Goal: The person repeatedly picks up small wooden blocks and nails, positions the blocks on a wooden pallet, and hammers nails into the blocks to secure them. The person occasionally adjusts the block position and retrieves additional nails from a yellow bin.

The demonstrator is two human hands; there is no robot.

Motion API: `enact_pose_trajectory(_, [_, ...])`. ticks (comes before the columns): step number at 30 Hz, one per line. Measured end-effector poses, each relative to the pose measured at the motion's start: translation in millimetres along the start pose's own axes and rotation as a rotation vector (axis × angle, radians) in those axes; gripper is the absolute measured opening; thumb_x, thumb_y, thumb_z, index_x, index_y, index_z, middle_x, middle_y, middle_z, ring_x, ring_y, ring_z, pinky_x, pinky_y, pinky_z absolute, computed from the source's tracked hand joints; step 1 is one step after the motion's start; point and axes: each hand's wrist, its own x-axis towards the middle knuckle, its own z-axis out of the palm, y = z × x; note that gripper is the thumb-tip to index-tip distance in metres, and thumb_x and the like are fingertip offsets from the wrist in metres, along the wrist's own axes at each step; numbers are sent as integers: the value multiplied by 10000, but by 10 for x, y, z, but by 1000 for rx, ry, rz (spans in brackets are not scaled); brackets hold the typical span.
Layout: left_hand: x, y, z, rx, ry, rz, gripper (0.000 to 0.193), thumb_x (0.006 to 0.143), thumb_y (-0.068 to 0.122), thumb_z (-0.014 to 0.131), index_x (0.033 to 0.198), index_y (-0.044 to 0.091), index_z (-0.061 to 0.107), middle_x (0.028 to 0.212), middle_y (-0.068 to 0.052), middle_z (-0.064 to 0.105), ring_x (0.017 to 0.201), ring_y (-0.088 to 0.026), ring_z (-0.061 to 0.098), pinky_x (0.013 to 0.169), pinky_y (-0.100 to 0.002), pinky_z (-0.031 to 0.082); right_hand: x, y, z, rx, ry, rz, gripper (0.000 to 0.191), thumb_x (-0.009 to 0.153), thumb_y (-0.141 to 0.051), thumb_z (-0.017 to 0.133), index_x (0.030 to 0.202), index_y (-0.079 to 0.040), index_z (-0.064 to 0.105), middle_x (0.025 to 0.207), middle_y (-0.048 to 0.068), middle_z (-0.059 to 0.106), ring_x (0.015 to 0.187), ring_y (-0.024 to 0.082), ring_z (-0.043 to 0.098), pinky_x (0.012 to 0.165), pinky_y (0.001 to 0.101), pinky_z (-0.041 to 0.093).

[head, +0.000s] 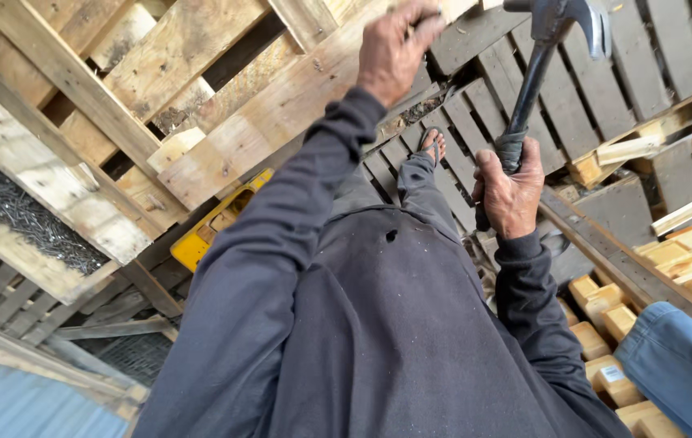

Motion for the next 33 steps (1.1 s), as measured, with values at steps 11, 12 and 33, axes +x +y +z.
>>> enact_pose_trajectory(11, [371,-134,257,628,-161,-275,247,1014,316,708,916,119,821,742,-108,747,673,-264,685,674,-341,564,416,369,-56,-431,-6,-132,301,1031,-187,739,1223,-15,584,799,7,624,675,89,571,618,260,495])
enact_pose_trajectory(12, [370,-94,239,490,-61,-91,173,990,279,738,977,119,802,834,-92,759,742,-247,711,707,-334,582,404,327,-64,-422,-8,-146,306,1022,-191,737,1225,-13,593,814,5,638,692,87,582,632,262,503])
enact_pose_trajectory(33, [371,-461,388,103,232,13,96,1075,160,533,1151,116,569,894,-71,705,813,-197,706,760,-322,586,462,-340,23,342,-101,-790,317,981,-314,721,999,-36,570,681,78,593,517,106,596,423,303,512])
